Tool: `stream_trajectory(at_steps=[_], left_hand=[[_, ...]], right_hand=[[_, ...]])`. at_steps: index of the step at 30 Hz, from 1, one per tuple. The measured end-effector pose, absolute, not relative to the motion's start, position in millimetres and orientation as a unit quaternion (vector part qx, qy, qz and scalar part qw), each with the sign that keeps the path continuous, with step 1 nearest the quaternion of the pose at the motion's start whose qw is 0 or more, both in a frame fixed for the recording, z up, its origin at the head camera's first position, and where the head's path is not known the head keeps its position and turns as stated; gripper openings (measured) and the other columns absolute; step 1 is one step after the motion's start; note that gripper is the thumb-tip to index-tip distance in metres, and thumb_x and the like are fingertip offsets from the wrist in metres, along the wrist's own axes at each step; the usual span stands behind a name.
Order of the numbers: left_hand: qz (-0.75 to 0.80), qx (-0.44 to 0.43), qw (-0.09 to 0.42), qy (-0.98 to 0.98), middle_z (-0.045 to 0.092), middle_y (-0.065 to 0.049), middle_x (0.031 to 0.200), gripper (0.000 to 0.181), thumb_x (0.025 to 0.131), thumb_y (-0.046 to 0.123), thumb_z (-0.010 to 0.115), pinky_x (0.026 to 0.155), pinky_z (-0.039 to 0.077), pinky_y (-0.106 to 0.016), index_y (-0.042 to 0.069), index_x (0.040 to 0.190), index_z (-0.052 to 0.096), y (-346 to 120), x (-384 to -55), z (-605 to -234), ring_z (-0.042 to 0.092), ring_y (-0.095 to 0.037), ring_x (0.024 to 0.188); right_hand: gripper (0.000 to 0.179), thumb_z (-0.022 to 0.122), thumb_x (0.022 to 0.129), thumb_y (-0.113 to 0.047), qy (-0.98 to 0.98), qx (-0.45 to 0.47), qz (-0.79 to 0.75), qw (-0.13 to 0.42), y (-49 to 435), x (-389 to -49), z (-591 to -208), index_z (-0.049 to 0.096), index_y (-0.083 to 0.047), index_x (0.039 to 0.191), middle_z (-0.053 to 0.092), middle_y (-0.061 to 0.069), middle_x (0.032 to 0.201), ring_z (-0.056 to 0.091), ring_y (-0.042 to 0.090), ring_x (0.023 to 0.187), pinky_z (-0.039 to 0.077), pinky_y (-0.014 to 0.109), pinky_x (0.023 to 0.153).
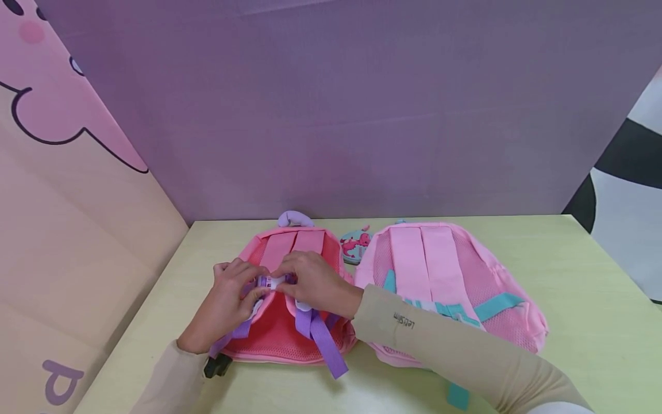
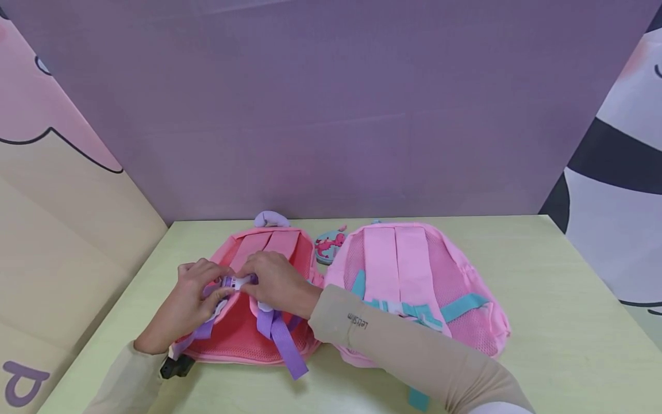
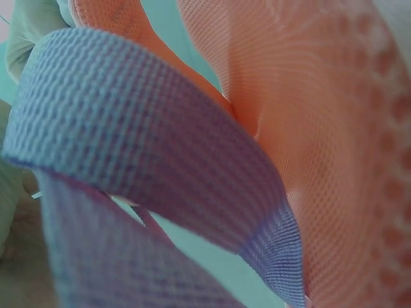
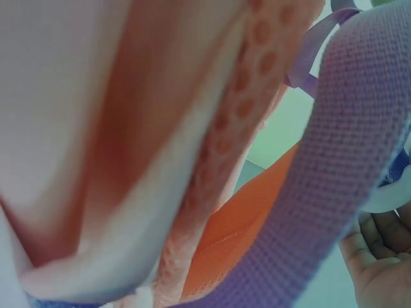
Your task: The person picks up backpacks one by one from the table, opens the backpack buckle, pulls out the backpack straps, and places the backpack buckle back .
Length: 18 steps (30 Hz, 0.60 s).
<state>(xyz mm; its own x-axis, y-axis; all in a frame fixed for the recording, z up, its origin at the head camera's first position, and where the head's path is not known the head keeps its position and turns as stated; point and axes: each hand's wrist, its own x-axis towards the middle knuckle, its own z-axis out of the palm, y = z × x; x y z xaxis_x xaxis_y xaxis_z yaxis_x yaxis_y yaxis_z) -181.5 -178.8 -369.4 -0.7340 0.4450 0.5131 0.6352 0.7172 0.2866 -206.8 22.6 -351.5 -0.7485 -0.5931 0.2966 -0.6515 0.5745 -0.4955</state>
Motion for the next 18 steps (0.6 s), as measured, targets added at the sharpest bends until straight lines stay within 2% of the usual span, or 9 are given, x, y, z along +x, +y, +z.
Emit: stream_trajectory(at_steps=[18], left_hand=[[-0.224,-0.292,0.202,-0.908,0.065,-0.005,0.101,0.044,0.067,0.016,0.086,0.083,0.028,-0.046,0.007,0.105,0.068,-178.4,-180.2,-371.1,0.054,-0.020,0.098]], right_hand=[[0.028,0.079,0.078,-0.017,-0.885,0.355,0.298,0.050,25.5,-206.5,-352.6,0.074,-0.014,0.105,0.066,-0.005,0.091,0.057,0.007,0.081,0.044,0.017,0.068]])
